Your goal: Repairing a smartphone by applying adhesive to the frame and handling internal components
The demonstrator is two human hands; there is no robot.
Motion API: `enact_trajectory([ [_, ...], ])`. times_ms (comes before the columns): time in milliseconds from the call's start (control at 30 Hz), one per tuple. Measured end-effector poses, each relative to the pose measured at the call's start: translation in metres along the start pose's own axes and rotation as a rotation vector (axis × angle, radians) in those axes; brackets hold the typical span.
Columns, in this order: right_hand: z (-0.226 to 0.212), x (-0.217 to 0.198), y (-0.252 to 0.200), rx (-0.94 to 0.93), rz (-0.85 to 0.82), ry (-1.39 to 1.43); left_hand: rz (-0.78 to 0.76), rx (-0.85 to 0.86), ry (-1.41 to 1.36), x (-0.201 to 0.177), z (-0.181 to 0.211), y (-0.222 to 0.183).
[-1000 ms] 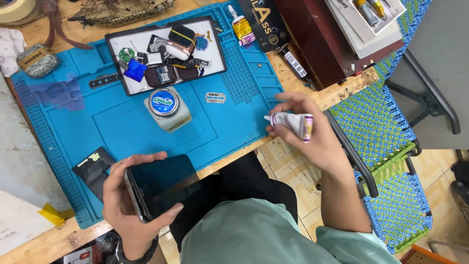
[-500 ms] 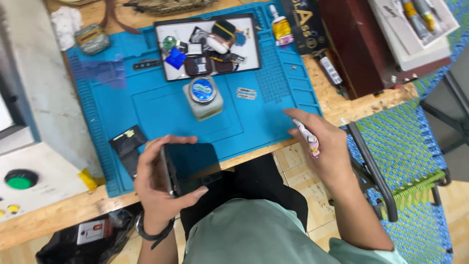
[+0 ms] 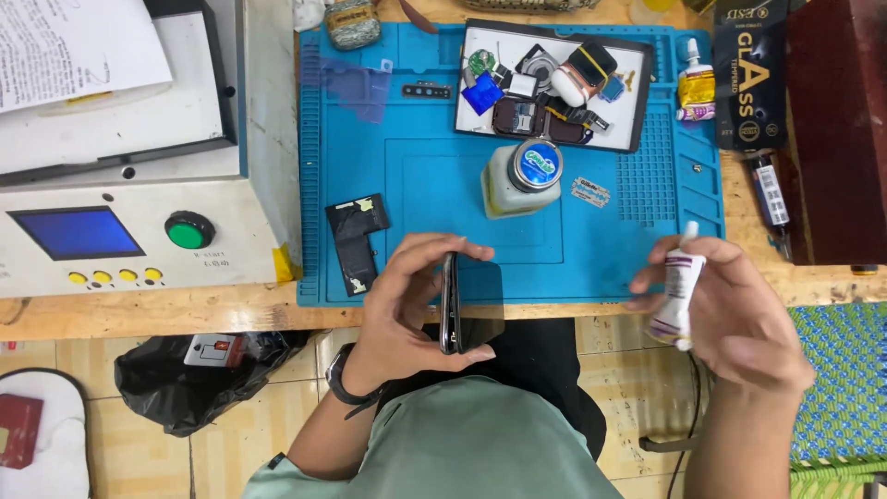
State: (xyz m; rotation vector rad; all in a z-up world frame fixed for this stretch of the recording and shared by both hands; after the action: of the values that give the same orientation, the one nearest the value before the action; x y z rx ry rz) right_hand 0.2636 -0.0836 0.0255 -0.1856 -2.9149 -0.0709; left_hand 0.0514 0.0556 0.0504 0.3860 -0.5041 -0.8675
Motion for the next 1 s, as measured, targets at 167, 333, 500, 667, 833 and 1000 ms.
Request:
enact_trajectory([
  [167,0.009,-0.013,-0.007,0.017,0.495,0.190,-0.027,-0.049,0.045,0.002,0.001,0.003],
  [333,0.001,-0.006,0.004,0.090,0.496,0.158,-0.027,-0.038,-0.035,0.001,-0.003,0.002],
  [500,0.005,-0.016,0.000,0.081,0.544,-0.026,-0.017,-0.043,-0.032,-0.001,-0.004,0.000],
  [667,0.003,-0.004,0.006,0.022,0.386,-0.141,-0.035,-0.071,-0.067,0.000,-0.006,0.000],
  [833,0.004,-0.018,0.009,-0.005,0.465,-0.251,-0.031,-0.079,-0.088,-0.001,-0.008,-0.001],
  [1000,0.003,-0.014,0.014,-0.001,0.474,-0.335,-0.033,-0.068,-0.078,-0.001,-0.008,-0.001],
])
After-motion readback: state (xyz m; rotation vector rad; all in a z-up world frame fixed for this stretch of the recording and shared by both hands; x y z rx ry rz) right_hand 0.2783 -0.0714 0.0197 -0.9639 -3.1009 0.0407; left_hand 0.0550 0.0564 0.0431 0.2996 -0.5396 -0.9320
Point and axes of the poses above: each hand's wrist, its own y-axis towards the middle knuckle, its own x-axis out of the palm, z = x × y, the point moved 9 cm from there along y, towards the middle knuckle, and after that the axes turned 9 degrees about -y, right-handed, at the moved point
